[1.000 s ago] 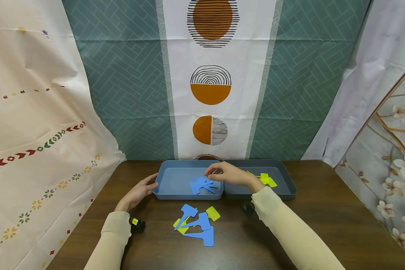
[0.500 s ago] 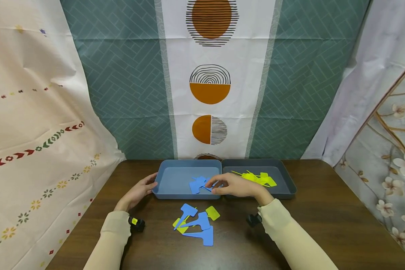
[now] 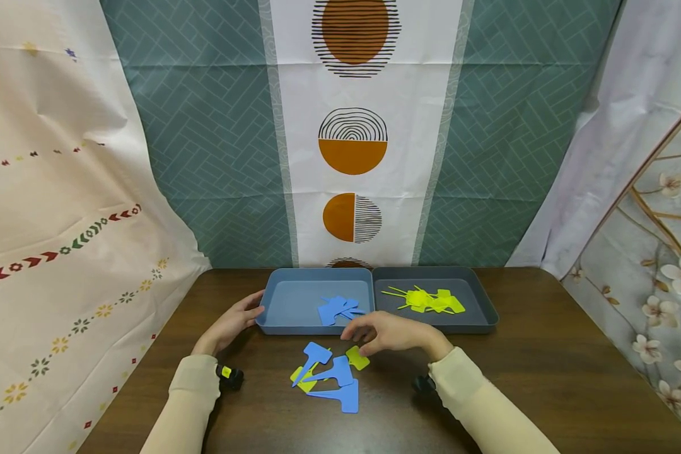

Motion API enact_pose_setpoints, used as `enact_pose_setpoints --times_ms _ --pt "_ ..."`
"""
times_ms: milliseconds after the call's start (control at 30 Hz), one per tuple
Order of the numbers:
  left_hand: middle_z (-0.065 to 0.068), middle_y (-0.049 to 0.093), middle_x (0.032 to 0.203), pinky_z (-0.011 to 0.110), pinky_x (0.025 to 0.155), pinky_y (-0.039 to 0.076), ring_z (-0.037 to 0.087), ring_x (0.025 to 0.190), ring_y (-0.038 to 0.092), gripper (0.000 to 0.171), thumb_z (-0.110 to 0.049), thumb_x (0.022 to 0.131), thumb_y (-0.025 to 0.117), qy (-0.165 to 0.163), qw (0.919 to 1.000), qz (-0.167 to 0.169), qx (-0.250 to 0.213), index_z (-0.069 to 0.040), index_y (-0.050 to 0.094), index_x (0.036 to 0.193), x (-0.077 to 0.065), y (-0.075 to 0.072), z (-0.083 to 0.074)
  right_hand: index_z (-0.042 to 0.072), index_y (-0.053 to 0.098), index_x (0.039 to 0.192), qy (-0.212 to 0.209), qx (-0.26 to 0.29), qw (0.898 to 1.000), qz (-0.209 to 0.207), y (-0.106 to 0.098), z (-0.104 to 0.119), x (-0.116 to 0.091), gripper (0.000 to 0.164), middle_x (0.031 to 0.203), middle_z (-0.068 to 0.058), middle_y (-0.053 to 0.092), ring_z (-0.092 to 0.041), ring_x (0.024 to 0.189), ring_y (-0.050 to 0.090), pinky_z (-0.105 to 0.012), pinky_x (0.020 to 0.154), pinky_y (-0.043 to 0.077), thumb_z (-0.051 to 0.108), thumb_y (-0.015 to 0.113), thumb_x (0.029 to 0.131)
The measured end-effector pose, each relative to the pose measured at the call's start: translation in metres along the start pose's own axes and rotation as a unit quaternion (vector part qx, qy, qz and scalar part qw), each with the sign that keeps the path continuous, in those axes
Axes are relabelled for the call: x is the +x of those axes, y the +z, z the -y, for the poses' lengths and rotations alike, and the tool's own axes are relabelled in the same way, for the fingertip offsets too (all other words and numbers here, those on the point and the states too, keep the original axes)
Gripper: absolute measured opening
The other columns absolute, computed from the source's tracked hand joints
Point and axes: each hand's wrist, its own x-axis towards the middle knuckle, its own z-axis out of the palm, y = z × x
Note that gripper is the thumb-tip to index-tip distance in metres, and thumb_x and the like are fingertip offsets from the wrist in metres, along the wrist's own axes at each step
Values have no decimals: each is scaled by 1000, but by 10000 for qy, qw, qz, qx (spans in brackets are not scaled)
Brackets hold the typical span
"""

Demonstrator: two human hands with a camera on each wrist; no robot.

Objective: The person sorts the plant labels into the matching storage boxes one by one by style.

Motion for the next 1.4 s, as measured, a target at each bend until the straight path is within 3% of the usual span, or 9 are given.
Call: enact_pose_setpoints --times_ms 167,367,800,1033,1267,1400 --pt "31 17 166 60 122 27 47 151 27 62 -15 113 42 20 10000 6 -27 1 13 165 0 0 -1 5 67 132 196 -369 9991 80 9 -4 4 41 132 -7 67 -35 125 61 -47 109 50 -4 73 93" --pt "30 18 166 59 122 27 47 150 28 61 -15 113 41 -11 10000 -1 -20 1 13 165 0 0 0 8 68 130 226 -715 9972 72 16 -5 6 39 131 -4 67 -29 126 60 -43 110 49 -3 74 93" --pt "29 17 167 60 123 25 47 152 26 60 -14 113 40 -45 10000 -48 -36 -1 14 166 1 0 0 11 68 132 9 -1788 9839 -45 39 -1 19 43 128 2 63 -15 118 57 -29 104 49 16 83 91" --pt "29 17 166 60 123 25 47 151 27 60 -13 113 40 -47 9999 -77 -61 -1 14 166 0 -1 1 19 69 128 139 -2380 9711 -115 49 -2 25 43 120 6 59 -7 110 49 -26 97 46 24 86 89" --pt "29 17 167 61 123 24 47 151 26 60 -13 113 40 -36 10000 -66 -45 0 14 166 1 -1 1 22 69 125 201 -2347 9717 -179 53 0 28 42 113 7 56 -6 104 46 -24 92 45 20 87 87" --pt "29 16 167 61 122 25 47 151 26 60 -13 113 41 -17 10000 -49 -62 0 13 166 1 -1 1 18 69 124 92 -2108 9772 -255 53 1 28 42 112 5 53 -7 103 50 -20 87 48 7 85 87"
